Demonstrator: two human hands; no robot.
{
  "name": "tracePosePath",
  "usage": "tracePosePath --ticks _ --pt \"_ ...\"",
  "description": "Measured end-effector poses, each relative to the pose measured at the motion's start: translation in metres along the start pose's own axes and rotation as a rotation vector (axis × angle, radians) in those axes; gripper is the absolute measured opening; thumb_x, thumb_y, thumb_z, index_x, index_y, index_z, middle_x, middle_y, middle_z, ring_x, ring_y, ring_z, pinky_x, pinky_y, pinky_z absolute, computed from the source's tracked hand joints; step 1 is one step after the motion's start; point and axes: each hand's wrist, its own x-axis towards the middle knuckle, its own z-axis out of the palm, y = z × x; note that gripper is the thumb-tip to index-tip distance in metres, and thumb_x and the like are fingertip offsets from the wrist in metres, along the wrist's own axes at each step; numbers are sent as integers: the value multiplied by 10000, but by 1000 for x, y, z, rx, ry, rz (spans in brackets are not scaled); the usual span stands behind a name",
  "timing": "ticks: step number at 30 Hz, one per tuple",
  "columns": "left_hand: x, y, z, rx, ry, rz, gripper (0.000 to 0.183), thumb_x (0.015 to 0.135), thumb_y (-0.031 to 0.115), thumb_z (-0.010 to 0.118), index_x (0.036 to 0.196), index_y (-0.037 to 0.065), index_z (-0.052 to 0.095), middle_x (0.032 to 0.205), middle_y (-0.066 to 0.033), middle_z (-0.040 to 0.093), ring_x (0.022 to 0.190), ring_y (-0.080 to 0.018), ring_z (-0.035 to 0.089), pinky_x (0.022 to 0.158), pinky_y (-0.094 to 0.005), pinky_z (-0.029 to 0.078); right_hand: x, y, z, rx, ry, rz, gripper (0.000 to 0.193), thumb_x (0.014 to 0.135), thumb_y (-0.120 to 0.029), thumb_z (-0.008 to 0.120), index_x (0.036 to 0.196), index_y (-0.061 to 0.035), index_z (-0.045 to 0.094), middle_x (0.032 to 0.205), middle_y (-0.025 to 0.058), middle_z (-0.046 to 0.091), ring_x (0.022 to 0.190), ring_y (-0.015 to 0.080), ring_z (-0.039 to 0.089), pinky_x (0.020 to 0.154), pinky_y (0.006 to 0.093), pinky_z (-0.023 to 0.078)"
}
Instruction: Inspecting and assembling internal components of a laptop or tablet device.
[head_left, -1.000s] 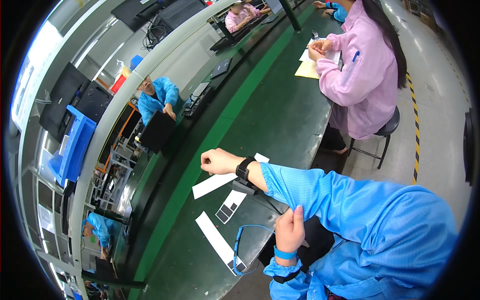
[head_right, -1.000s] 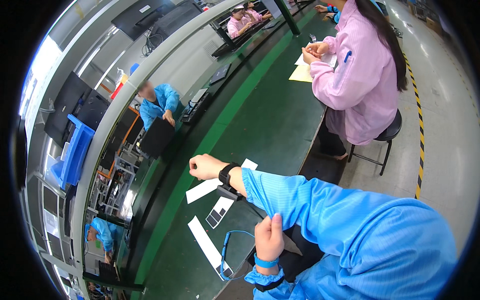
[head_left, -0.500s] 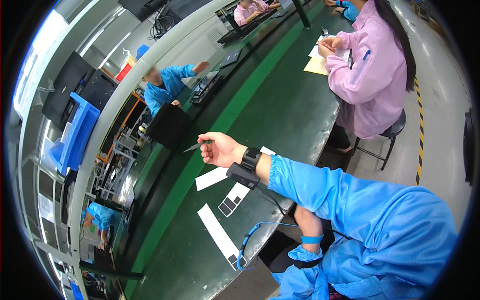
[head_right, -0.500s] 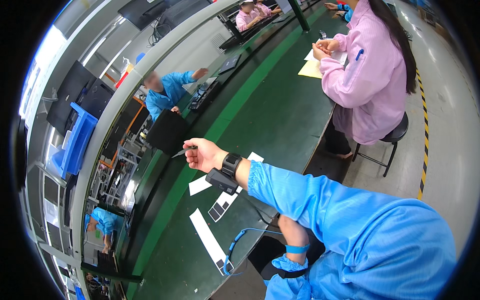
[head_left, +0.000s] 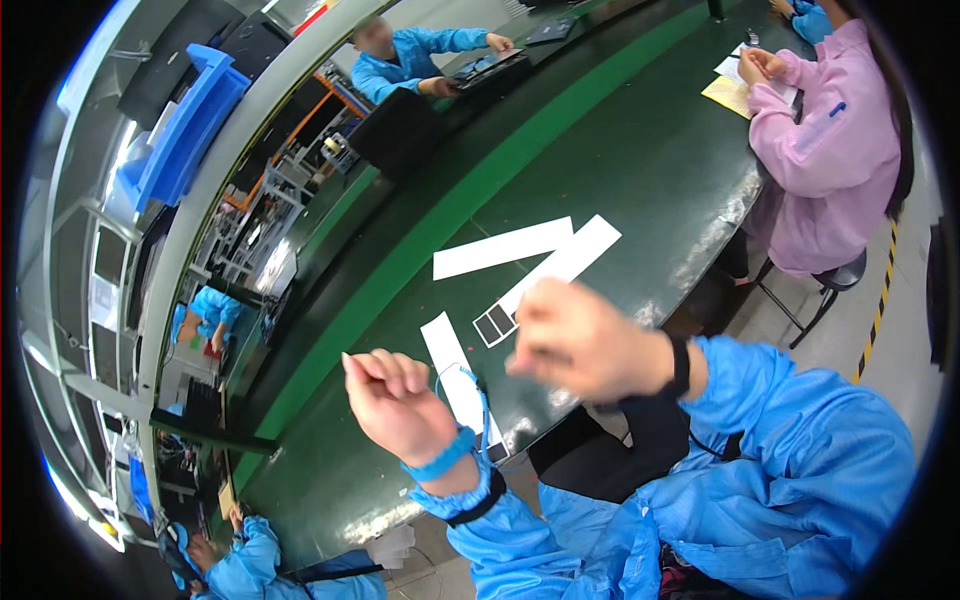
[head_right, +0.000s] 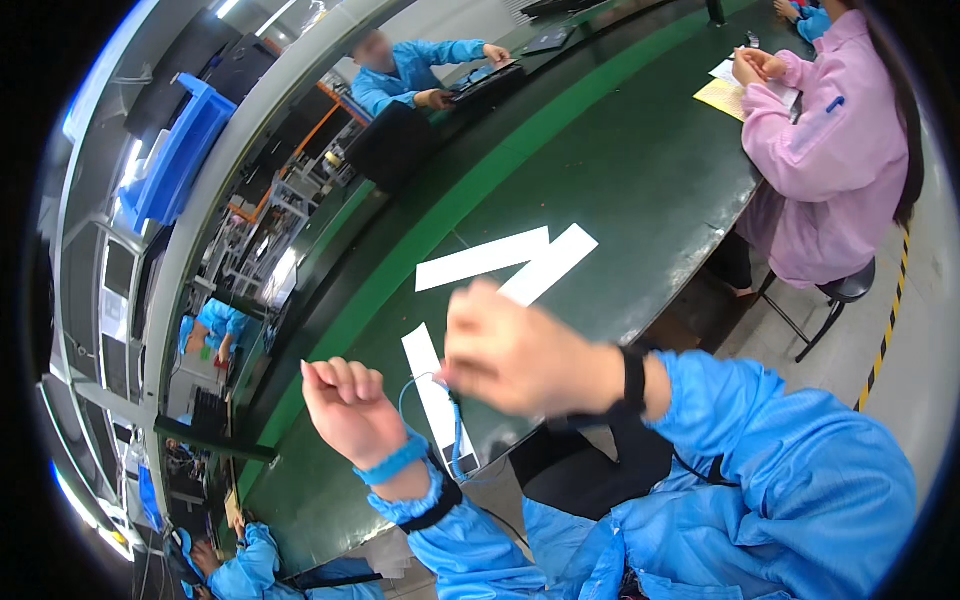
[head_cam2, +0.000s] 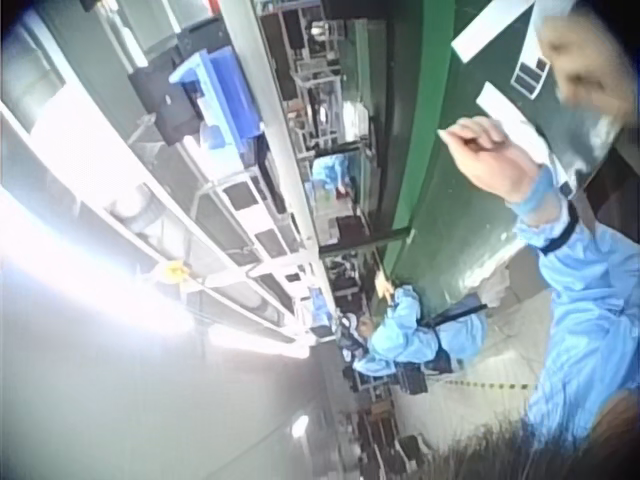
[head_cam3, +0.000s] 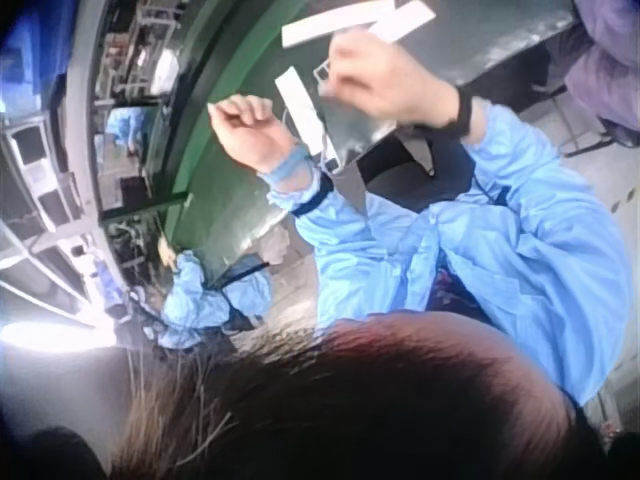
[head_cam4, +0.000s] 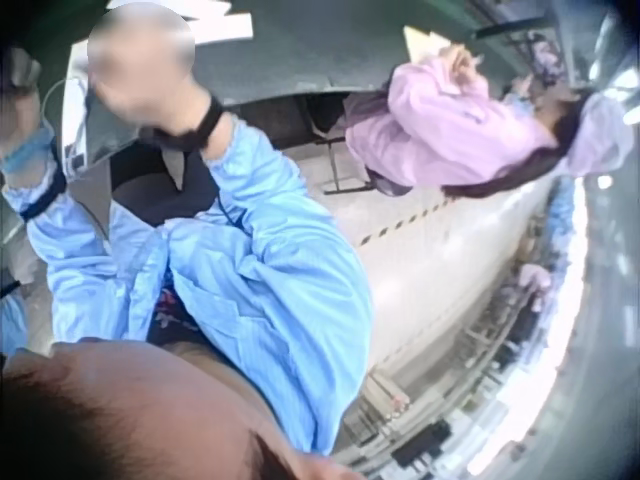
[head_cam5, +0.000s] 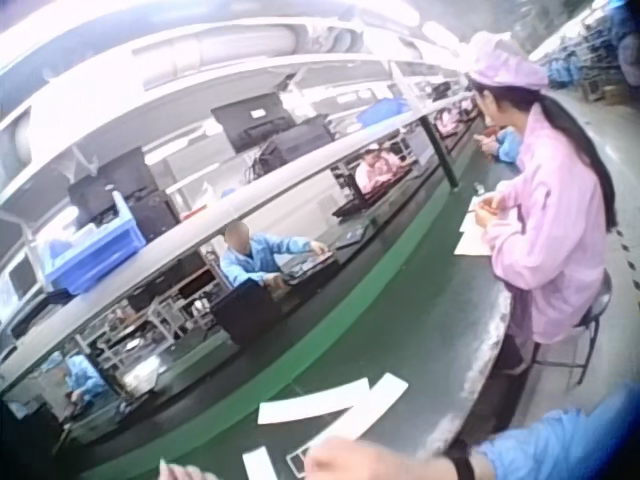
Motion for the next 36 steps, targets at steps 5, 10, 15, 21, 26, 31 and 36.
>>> tracePosePath --ticks 5,10,15,21,26,31,36 --pt "24 -2 -10 -56 160 75 342 1013 278 389 708 129 423 574 29 355 507 -97 312 509 -271 279 -52 -45 70 323 -263 -20 165 824 -94 623 950 -50 526 870 84 476 608 248 570 490 336 477" --pt "28 -2 -29 28 310 115 348 1012 267 393 701 112 422 573 14 360 500 -101 300 500 -276 276 -52 -60 83 167 -246 -10 245 762 -128 661 944 -47 518 896 64 461 544 197 548 416 294 460" --pt "33 -13 -35 236 441 126 362 1002 255 418 674 103 425 548 6 369 487 -101 300 482 -267 266 -59 -63 94 99 -265 49 239 782 -189 679 934 -38 573 964 46 515 535 191 549 425 292 453" --pt "37 -30 -36 649 418 254 401 983 207 449 607 72 417 555 39 352 495 -53 301 456 -243 226 -53 -65 92 360 -383 299 297 850 -283 647 791 -27 509 806 89 522 582 291 572 518 378 489" --pt "33 -44 -42 879 316 291 426 981 209 452 593 43 397 544 28 350 512 -67 287 469 -273 228 -51 -73 92 283 -624 434 362 903 -345 589 775 -7 566 628 158 585 594 363 590 548 426 485" --pt "9 -63 -40 1354 55 226 386 978 239 461 679 2 516 560 -81 502 524 -140 458 507 -350 378 -31 -34 81 634 -334 701 348 880 -303 640 740 15 629 638 128 616 579 219 585 548 346 448" --pt "-9 -79 -68 1112 -111 -32 220 965 143 449 1051 -8 585 760 -48 609 636 -146 579 563 -280 465 -33 7 91 1025 -123 977 297 907 -215 638 680 -26 608 642 -17 564 601 48 473 563 232 390"
